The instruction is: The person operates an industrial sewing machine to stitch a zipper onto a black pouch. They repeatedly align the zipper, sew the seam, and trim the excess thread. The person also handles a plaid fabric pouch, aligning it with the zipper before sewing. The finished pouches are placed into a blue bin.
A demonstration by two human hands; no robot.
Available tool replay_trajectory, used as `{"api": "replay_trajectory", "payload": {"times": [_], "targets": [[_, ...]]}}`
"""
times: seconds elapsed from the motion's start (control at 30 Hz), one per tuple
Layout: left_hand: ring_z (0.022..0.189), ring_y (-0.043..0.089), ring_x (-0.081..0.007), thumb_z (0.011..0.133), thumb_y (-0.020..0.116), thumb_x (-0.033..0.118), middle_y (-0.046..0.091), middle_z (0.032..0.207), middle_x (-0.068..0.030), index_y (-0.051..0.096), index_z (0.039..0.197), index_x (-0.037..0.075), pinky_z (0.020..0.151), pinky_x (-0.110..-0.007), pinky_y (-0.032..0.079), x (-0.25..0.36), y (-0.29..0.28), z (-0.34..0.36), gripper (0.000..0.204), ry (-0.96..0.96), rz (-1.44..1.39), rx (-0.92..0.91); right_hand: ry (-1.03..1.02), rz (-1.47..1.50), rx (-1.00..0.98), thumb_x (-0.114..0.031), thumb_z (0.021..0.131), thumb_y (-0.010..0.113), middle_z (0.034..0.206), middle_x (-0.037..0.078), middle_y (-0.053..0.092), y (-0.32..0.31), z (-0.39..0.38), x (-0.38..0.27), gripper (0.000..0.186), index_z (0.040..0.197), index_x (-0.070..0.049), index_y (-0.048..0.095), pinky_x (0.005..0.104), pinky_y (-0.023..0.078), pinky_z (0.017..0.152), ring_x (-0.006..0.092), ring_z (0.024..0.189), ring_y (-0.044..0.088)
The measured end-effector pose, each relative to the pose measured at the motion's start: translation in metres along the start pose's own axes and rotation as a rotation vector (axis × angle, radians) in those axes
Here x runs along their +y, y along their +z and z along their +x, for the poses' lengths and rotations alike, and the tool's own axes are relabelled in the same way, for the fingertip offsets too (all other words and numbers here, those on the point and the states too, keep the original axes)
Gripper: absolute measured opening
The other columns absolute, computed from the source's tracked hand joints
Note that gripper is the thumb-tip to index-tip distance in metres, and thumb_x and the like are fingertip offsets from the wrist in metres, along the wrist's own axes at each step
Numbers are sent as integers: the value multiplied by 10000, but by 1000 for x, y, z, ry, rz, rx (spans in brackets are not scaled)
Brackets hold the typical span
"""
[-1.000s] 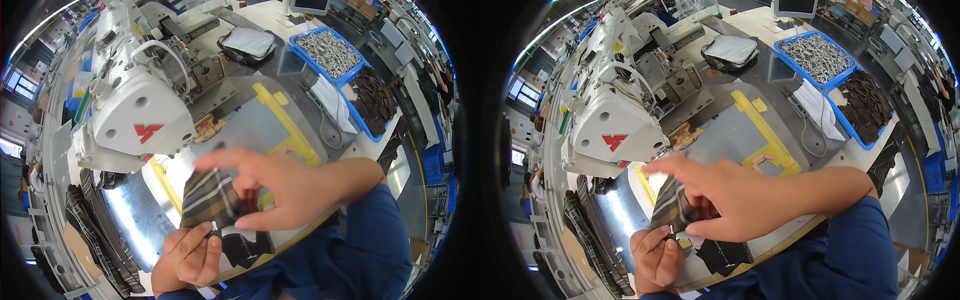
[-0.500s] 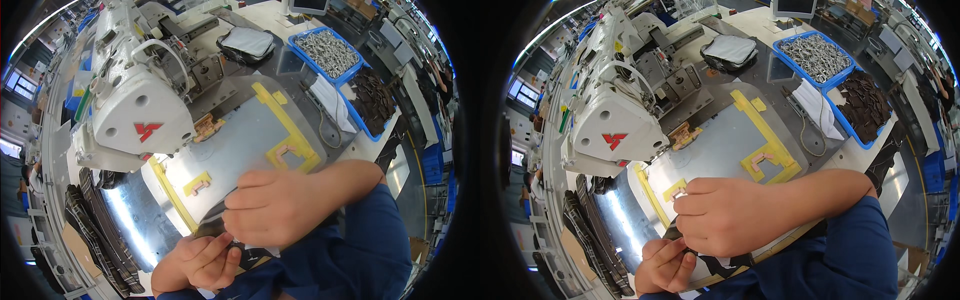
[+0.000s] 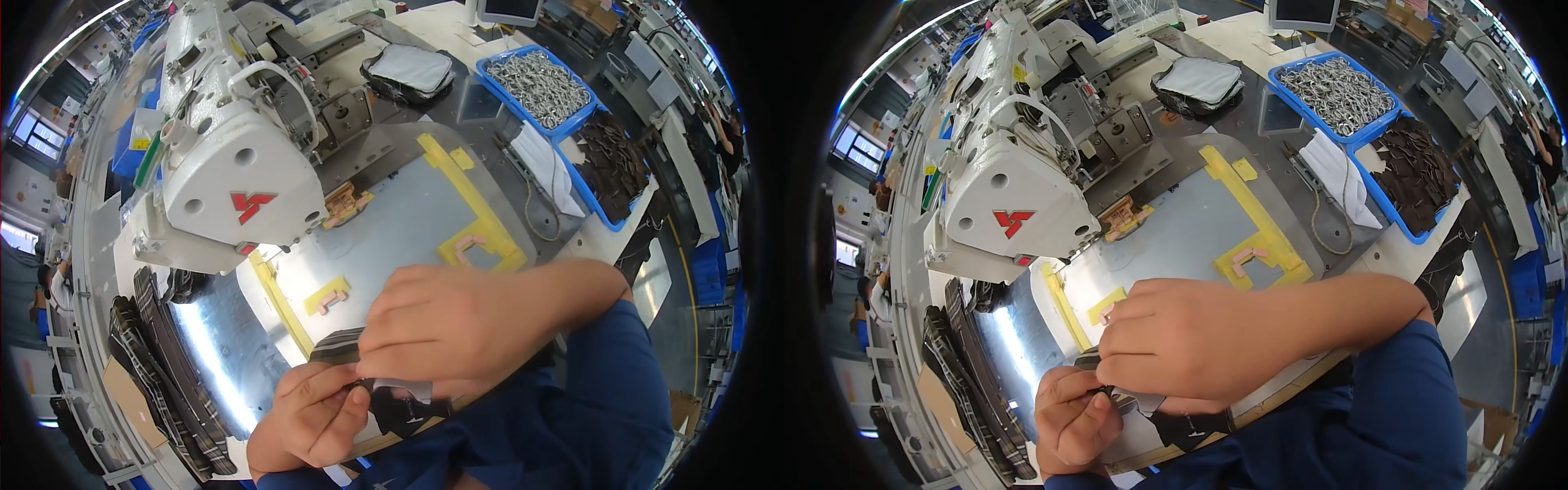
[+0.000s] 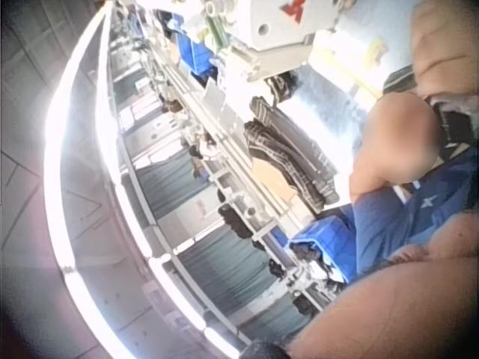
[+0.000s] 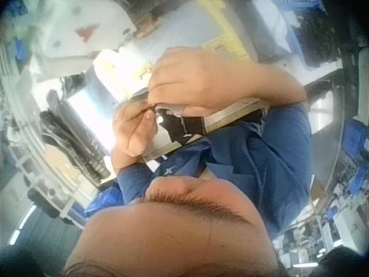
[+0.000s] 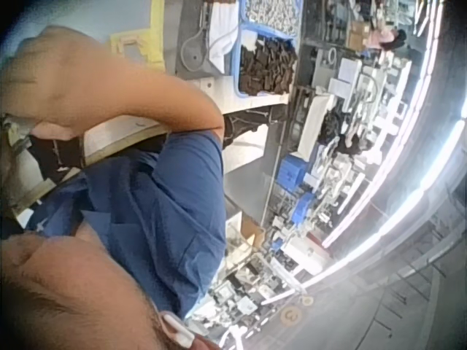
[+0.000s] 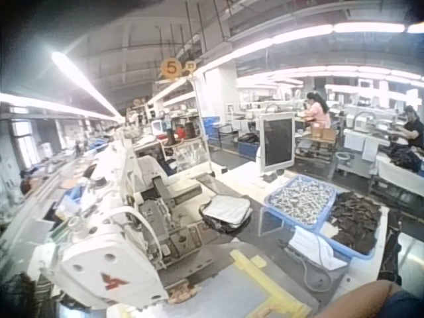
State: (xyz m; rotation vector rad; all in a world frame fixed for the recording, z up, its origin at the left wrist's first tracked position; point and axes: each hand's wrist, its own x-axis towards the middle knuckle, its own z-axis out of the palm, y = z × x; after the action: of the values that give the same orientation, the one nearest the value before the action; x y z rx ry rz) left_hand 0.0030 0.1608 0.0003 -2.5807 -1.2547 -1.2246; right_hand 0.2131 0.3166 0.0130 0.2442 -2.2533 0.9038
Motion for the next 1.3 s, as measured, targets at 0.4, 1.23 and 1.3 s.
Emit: {"api": "replay_trajectory", "payload": {"times": [0.4,1.23,1.3], "targets": [[777,752,-283,700,920,121,747,939,-131,797,954,22,634,-331,591,-5,-31,22,300,-310,-335,79,-199,-215,56,-158,844,693,782,20,523,6,-8,6,124,886,-47,657,342,461,656,194,744,572],[877,767,-286,745,801,17,723,1112,-144,760,987,9,650,-330,618,-10,-21,20,245,-36,-136,-69,-241,-156,62,-142,860,700,854,42,600,11,-8,1,145,943,-25,676,335,491,694,209,814,624],[868,767,-286,748,799,17,726,1111,-154,749,968,3,644,-324,615,-13,-20,20,225,10,-117,-65,-243,-148,53,-143,866,698,851,42,596,11,-7,1,142,943,-26,675,336,491,698,209,814,623]]}}
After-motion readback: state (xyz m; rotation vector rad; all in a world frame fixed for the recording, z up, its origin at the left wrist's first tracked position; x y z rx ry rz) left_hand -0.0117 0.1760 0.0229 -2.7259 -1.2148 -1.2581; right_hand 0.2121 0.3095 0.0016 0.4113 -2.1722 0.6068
